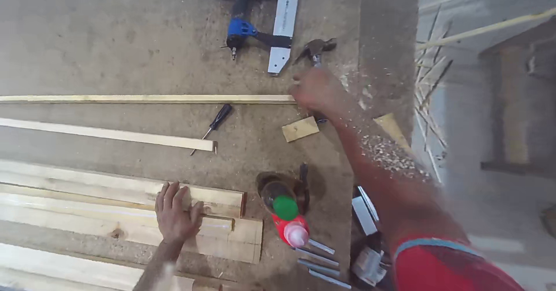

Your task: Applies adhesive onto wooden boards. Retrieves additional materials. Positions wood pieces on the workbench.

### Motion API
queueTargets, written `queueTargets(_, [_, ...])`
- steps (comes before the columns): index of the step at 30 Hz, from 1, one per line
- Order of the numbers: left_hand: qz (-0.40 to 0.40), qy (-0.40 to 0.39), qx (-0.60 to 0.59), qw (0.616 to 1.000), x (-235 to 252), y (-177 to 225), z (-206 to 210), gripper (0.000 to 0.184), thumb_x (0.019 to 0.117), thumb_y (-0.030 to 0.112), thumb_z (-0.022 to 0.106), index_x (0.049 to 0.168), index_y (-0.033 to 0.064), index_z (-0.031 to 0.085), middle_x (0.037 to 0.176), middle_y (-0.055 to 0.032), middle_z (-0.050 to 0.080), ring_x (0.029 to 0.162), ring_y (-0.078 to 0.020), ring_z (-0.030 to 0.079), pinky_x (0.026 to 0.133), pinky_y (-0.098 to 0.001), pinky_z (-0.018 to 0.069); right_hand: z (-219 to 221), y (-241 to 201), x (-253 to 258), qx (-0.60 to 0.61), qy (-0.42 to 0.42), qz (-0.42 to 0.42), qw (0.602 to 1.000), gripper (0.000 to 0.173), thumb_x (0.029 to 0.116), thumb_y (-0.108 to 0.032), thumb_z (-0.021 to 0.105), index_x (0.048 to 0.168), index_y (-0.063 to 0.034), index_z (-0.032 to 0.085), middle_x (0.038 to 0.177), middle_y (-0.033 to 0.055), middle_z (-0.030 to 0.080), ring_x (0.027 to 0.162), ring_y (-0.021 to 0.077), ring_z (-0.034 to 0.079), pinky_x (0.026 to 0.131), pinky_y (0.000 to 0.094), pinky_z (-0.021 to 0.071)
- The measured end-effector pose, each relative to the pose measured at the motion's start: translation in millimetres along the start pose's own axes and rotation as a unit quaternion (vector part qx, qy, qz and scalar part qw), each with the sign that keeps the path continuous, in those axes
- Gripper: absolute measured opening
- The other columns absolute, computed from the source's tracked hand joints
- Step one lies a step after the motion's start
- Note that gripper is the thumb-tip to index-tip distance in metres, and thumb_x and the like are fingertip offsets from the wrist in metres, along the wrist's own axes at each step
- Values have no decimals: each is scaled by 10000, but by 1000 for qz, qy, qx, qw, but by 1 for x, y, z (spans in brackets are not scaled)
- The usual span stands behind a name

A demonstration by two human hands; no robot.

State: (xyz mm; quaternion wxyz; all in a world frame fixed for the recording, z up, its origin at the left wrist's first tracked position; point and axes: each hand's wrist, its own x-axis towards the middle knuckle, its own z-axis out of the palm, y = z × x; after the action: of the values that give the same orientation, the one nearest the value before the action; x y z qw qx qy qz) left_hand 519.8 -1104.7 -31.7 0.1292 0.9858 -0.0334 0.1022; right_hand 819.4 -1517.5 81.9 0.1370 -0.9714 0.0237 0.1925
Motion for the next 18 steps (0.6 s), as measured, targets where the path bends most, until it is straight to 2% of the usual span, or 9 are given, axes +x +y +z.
queueTargets(3, [-4,-4,-11,1000,-1,-1,-2,830,859,847,455,1289,166,656,1429,-146,598,1448,-362,441,1215,-574,301,-13,-47,59,-23,94,-103,990,460,1036,-395,518,1315,-44,620,1205,267,663,1143,481,637,891,694,505])
queueTargets(5, [-1,-4,-19,1000,-1,-1,-3,876,834,883,446,1303,170,646,1433,-149,593,1446,-369,440,1207,-587,307,-8,-63,114,-10,110,-135,985,540,1011,-383,567,1419,-31,530,1368,249,589,1283,444,566,1031,650,461])
queueTargets(6, [0,-1,-22,1000,-1,-2,-2,886,826,893,444,1304,175,646,1434,-147,594,1444,-369,444,1205,-586,312,-3,-65,139,-16,107,-138,984,615,984,-392,605,1449,-6,491,1392,270,566,1300,457,551,1056,658,443])
queueTargets(7, [-1,2,-25,1000,0,-2,-2,890,822,901,440,1303,181,647,1433,-143,595,1442,-367,446,1204,-586,314,2,-66,157,-31,100,-133,986,679,955,-405,640,1455,21,469,1365,300,575,1271,485,567,1049,685,437])
queueTargets(9, [-5,5,-28,1000,-2,-3,-2,889,823,908,423,1296,191,653,1433,-137,599,1445,-365,446,1202,-593,316,8,-67,174,-75,79,-114,988,632,951,-433,634,1344,52,535,1224,325,647,1183,511,613,1032,721,406])
queueTargets(11, [-8,4,-25,1000,-2,-3,0,891,828,913,395,1289,198,660,1434,-125,601,1447,-351,447,1205,-581,316,-4,-69,177,-117,70,-98,986,547,964,-455,593,1143,60,637,1155,323,667,1131,518,630,949,750,422])
queueTargets(13, [-8,1,-20,1000,-1,-5,-1,904,828,921,371,1279,197,669,1434,-118,603,1445,-347,452,1206,-578,317,-29,-73,166,-117,79,-71,987,518,947,-451,609,1009,59,669,1138,328,662,1114,526,629,884,755,450])
queueTargets(16, [-7,3,-30,1000,-5,-3,0,918,828,928,346,1280,199,671,1439,-122,598,1450,-355,443,1209,-584,309,-88,-77,129,-38,77,-68,994,441,959,-377,628,990,62,656,1068,310,658,1035,485,651,837,718,487])
queueTargets(18, [3,8,-31,999,-3,-4,-1,934,839,926,294,1276,194,674,1429,-129,605,1438,-363,455,1198,-589,316,-123,-75,87,49,80,-50,994,423,977,-397,626,1009,22,670,946,212,667,840,353,667,762,602,533])
